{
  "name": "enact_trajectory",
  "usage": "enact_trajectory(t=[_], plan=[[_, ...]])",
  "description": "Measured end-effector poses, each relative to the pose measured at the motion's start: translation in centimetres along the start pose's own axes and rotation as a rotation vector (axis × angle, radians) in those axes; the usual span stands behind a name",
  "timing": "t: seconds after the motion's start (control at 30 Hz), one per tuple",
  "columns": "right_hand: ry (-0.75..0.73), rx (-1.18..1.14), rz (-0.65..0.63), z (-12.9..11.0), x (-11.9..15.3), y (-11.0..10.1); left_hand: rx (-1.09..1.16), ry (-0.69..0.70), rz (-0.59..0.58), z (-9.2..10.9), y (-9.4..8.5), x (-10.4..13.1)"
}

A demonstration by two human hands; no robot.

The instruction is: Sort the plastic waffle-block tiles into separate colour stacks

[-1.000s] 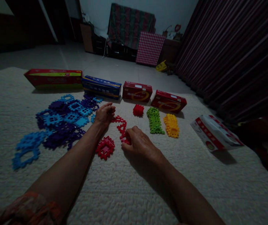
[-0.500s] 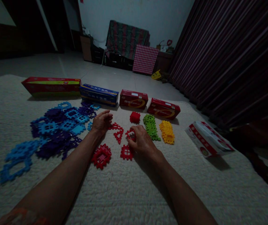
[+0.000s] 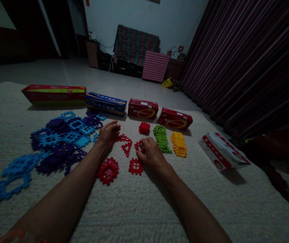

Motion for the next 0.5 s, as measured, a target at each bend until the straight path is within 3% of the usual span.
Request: enact_trajectory(t=[0.13,0.3,0.5], plan=[[0.014,-0.009,0.086,0.4,-1.8,-0.8,-0.007,-0.006,-0.001,0.0,0.0,0.0],[0.174,0.113,0.221,1.3,-6.8,-2.1,-0.003,-0.003,-0.003,-0.1,0.0,0.0],[0.387,0.270,0.186,1.8,-10.6,-2.3,0.010,-0.021,0.014,-0.1,0.0,0.0]])
Point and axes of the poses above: each hand's wrist, its own x-axis away from the middle knuckle, its own y-axis out of the palm, z = x × y, the point moved 5 cm from there along -x, towards the middle knuckle, and after that the axes turned 13 degrees about y, right-handed, at the moved point
